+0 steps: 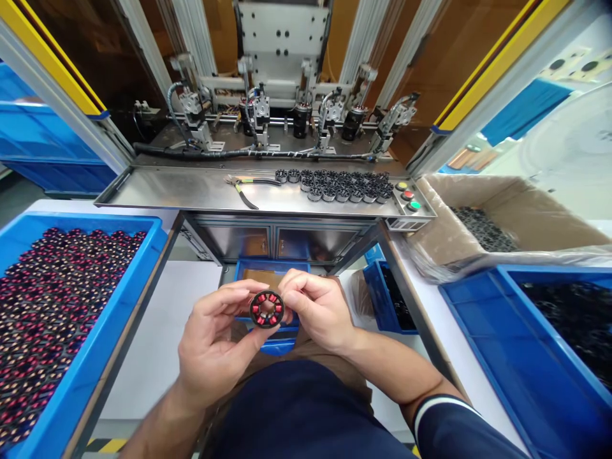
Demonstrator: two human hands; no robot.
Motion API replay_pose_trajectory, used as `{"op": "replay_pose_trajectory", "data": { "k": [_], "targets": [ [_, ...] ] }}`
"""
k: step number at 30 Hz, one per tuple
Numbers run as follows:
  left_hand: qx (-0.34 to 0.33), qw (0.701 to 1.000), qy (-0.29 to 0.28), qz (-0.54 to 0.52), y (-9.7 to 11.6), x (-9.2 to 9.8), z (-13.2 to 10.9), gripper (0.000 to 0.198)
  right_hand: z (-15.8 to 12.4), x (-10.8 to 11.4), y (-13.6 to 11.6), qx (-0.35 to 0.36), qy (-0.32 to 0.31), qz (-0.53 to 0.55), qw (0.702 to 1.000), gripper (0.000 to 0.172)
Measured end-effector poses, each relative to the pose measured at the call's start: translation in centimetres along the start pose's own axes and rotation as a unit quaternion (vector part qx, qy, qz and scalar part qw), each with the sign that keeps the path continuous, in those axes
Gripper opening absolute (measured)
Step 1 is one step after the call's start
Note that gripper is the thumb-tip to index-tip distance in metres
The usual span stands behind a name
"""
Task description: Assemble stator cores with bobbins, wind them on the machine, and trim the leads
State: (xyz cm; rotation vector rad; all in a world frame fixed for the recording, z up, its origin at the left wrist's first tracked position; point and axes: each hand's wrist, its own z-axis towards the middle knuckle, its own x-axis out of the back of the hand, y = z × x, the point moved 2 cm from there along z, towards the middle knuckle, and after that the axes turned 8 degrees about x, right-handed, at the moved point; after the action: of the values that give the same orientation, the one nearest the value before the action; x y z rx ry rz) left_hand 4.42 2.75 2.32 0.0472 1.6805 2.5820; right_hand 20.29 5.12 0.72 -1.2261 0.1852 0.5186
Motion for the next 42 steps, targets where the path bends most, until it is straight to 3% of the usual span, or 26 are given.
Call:
{"op": "replay_pose_trajectory", "data": {
  "k": [6, 10, 14, 16, 19, 21, 23, 28, 35, 42],
  "targets": [
    [0.070, 0.997, -0.014, -0.039, 0.1, 0.3, 0.0, 0.051, 0.3, -0.3, -0.3, 0.051, -0.006, -0.025, 0.998, 0.021],
    [0.102, 0.987, -0.044, -0.119, 0.0, 0.8, 0.2, 0.047, 0.7, -0.3, -1.7, 0.154, -0.032, -0.128, 0.979, 0.018],
    [0.133, 0.952, -0.105, -0.254, -0.4, 0.9, 0.6, 0.048, 0.9, -0.1, -3.3, 0.304, -0.102, -0.275, 0.906, 0.011],
    [0.204, 0.930, -0.112, -0.286, -0.9, 0.7, 0.9, 0.044, 0.8, 0.1, -3.9, 0.353, -0.141, -0.321, 0.867, 0.009],
    [0.356, 0.860, -0.206, -0.303, -1.3, -0.1, 1.0, 0.053, 0.8, 0.4, -4.5, 0.398, -0.164, -0.384, 0.817, 0.006],
    [0.404, 0.817, -0.266, -0.313, -1.2, -0.5, 1.0, 0.052, 0.8, 0.5, -4.8, 0.417, -0.177, -0.404, 0.794, 0.006],
    [0.412, 0.818, -0.250, -0.314, -1.0, -0.7, 1.1, 0.041, 0.9, 0.7, -4.9, 0.436, -0.192, -0.402, 0.782, 0.006],
    [0.390, 0.853, -0.164, -0.305, -0.7, -0.9, 1.2, 0.027, 1.2, 1.3, -5.1, 0.459, -0.189, -0.372, 0.784, 0.009],
    [0.364, 0.878, -0.133, -0.279, -0.8, -0.9, 0.9, 0.025, 2.0, 2.2, -5.2, 0.371, -0.208, -0.318, 0.847, 0.038],
    [0.368, 0.879, -0.127, -0.276, -0.9, -0.9, 0.8, 0.028, 2.1, 1.7, -4.7, 0.390, -0.182, -0.309, 0.848, 0.020]
  ]
}}
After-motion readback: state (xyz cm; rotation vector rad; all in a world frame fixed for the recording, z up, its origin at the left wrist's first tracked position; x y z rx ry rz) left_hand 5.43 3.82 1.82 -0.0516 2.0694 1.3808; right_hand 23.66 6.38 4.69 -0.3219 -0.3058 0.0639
